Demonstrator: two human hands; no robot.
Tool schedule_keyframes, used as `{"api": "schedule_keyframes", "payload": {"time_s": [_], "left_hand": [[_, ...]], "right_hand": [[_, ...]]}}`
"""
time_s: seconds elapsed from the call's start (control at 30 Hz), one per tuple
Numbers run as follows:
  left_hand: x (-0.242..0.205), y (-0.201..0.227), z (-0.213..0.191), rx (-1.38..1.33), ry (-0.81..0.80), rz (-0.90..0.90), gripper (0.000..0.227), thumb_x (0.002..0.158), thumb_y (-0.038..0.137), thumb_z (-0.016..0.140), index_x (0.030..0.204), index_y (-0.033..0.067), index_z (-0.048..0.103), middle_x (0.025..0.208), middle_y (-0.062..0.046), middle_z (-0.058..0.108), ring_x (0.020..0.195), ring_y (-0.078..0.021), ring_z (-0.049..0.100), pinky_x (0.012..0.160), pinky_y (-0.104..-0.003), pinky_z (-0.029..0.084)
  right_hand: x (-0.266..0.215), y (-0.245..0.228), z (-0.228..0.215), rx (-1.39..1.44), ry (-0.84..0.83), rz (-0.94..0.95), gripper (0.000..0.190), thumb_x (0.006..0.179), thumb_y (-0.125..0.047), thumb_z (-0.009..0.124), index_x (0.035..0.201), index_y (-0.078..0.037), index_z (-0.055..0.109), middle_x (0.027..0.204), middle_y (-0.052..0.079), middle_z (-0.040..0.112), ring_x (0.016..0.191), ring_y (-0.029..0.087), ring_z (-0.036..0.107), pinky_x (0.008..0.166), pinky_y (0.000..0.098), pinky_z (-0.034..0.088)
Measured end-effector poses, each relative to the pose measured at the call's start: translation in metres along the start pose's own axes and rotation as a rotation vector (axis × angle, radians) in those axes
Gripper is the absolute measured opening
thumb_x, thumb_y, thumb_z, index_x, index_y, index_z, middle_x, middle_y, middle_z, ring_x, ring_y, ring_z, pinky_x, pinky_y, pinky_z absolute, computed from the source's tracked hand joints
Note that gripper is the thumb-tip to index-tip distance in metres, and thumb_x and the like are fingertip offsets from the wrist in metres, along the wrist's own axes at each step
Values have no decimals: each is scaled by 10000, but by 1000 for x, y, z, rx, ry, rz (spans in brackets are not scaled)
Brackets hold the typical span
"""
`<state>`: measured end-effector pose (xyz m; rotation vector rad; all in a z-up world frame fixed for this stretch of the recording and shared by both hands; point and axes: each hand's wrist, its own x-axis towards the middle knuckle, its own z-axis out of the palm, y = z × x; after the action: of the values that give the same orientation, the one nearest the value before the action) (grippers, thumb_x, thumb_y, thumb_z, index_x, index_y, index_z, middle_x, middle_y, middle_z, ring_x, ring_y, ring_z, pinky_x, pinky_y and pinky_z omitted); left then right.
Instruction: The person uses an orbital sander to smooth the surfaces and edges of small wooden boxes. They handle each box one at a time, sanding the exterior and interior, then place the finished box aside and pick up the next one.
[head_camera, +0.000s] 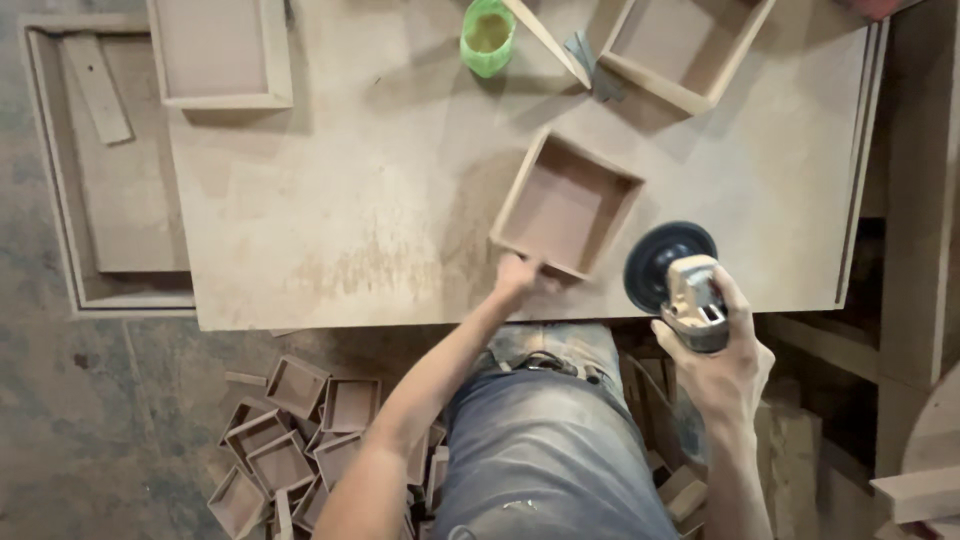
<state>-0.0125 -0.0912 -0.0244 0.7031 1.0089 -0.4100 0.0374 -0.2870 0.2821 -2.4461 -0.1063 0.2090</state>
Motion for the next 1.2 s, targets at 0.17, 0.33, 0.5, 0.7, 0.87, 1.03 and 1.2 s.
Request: {"api": "schedule_keyframes", "payload": {"time_s": [0.17, 0.33, 0.5, 0.7, 0.87, 1.03, 1.2], "left_hand": [[-28, -25, -12, 890, 63, 255, 359, 919, 342, 658, 889, -15, 673, 746, -200, 727, 668, -361, 731, 617, -473, 567], [-21, -10, -14, 1321, 469, 748, 472, 902, 477, 670, 807, 16, 646, 678, -230, 692, 626, -425, 686, 576, -527, 537], [10, -26, 3, 1396, 492, 704, 394, 941, 407, 617, 776, 53, 668, 695, -206, 702, 632, -406, 699, 587, -526, 547], [22, -38, 6, 1380, 587, 648, 242, 914, 240, 585, 788, 60, 685, 745, -205, 722, 657, -394, 711, 631, -522, 560], [7, -32, 12, 1350, 575, 629, 269, 942, 256, 584, 801, 53, 691, 761, -209, 724, 658, -397, 713, 640, -519, 562], [7, -27, 12, 1396, 553, 636, 269, 929, 279, 606, 786, 60, 670, 745, -194, 725, 667, -393, 714, 622, -514, 561], [19, -33, 9, 1454, 634, 666, 320, 943, 304, 625, 728, 69, 656, 694, -191, 712, 625, -392, 709, 594, -503, 566]], "right_hand": [[-2, 28, 5, -26, 38, 161, 825, 746, -181, 899, 1494, -202, 552, 1243, 167, 732, 1097, 272, 738, 939, 398, 581], [31, 51, 48, -82, -106, 304, 844, 759, -233, 885, 1515, -307, 517, 1160, 158, 752, 1026, 274, 740, 913, 397, 585], [90, 53, 126, -79, -177, -28, 843, 743, -246, 871, 1490, -334, 490, 1205, 141, 744, 1027, 323, 737, 875, 434, 593], [138, 28, 184, -157, -347, -136, 857, 733, -275, 866, 1492, -386, 483, 1069, 182, 723, 906, 397, 716, 816, 498, 581], [153, 17, 188, -154, -354, -220, 857, 722, -268, 857, 1482, -388, 478, 1082, 201, 730, 858, 428, 704, 771, 519, 576], [165, 33, 169, -212, -357, -99, 841, 740, -276, 862, 1485, -409, 494, 1018, 214, 715, 859, 432, 706, 789, 514, 584], [172, 57, 136, -204, -228, -130, 821, 756, -260, 847, 1491, -362, 497, 1052, 194, 732, 901, 421, 713, 801, 508, 578]]}}
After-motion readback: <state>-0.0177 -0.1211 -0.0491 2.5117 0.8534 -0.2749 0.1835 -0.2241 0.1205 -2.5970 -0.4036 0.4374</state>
